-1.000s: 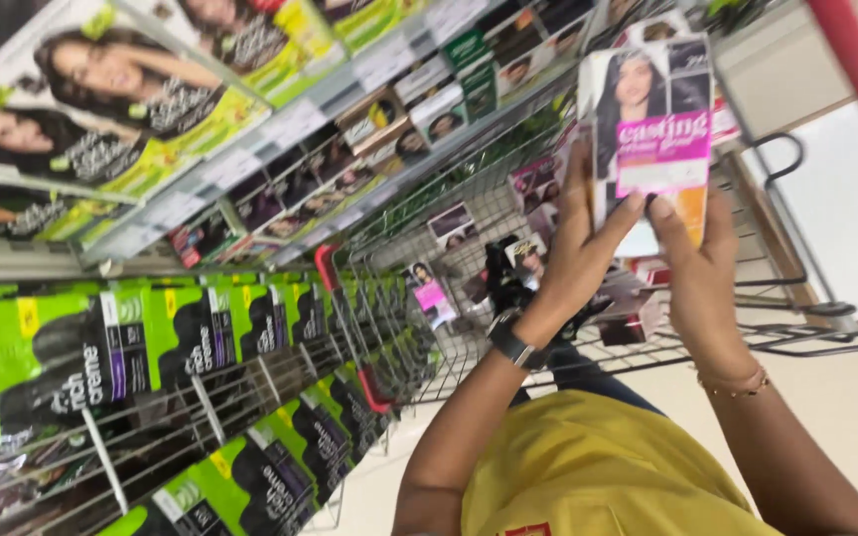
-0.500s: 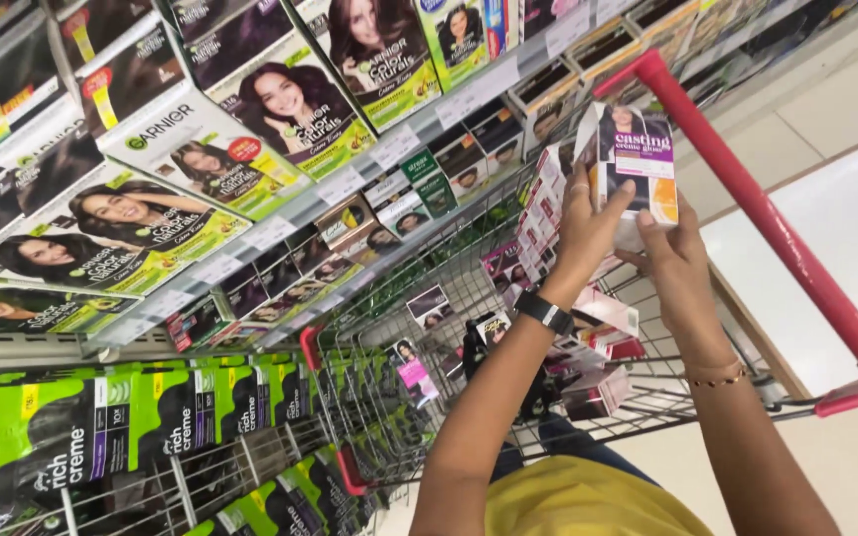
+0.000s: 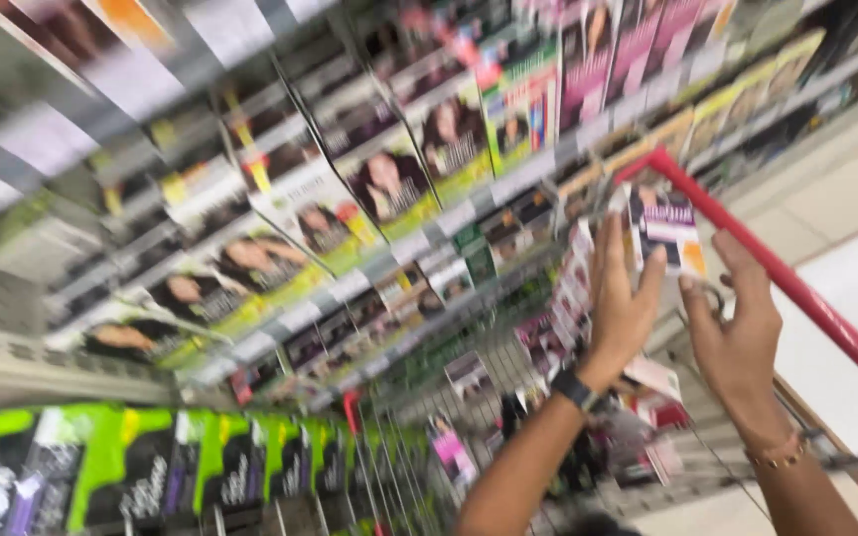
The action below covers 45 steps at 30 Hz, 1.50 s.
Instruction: Pick and inspect hair dye boxes from the store shelf.
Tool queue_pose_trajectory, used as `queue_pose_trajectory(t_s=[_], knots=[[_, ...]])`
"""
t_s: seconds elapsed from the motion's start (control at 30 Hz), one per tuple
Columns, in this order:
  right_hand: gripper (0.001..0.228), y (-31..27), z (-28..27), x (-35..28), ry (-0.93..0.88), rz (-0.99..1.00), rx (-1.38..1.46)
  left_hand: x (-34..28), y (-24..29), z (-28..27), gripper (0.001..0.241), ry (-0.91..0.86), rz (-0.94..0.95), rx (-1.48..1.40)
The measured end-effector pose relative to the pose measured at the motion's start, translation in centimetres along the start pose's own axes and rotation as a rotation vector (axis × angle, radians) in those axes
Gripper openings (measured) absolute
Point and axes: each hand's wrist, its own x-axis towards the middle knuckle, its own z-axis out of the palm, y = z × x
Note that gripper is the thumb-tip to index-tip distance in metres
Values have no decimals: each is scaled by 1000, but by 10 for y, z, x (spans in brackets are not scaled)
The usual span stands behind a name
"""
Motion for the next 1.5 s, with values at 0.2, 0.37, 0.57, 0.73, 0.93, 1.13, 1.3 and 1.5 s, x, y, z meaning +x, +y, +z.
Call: queue_pose_trajectory(t_s=[0.2, 0.37, 0.57, 0.73, 0.93, 1.13, 1.3, 1.5], knots=[[53, -53, 0, 42, 23, -290, 106, 39, 88, -52, 68, -76, 152, -333], [56, -76, -6, 103, 49, -387, 180, 89, 110, -49, 67, -77, 286, -172], [50, -59, -4, 207, 72, -513, 249, 170, 165, -15, 79, -163, -1, -215], [53, -15, 15, 331, 141, -606, 220, 277, 137, 49, 77, -20, 300, -32], [63, 8, 40, 455, 171, -561, 264, 391, 138, 88, 70, 186, 488, 90], [76, 20, 68, 519, 155, -468, 300, 471, 130, 103, 66, 307, 480, 200], [79, 29, 77, 546, 97, -407, 290, 490, 132, 111, 67, 312, 331, 183], [61, 23, 62, 541, -158, -208, 400, 505, 108, 129, 70, 322, 369, 352]])
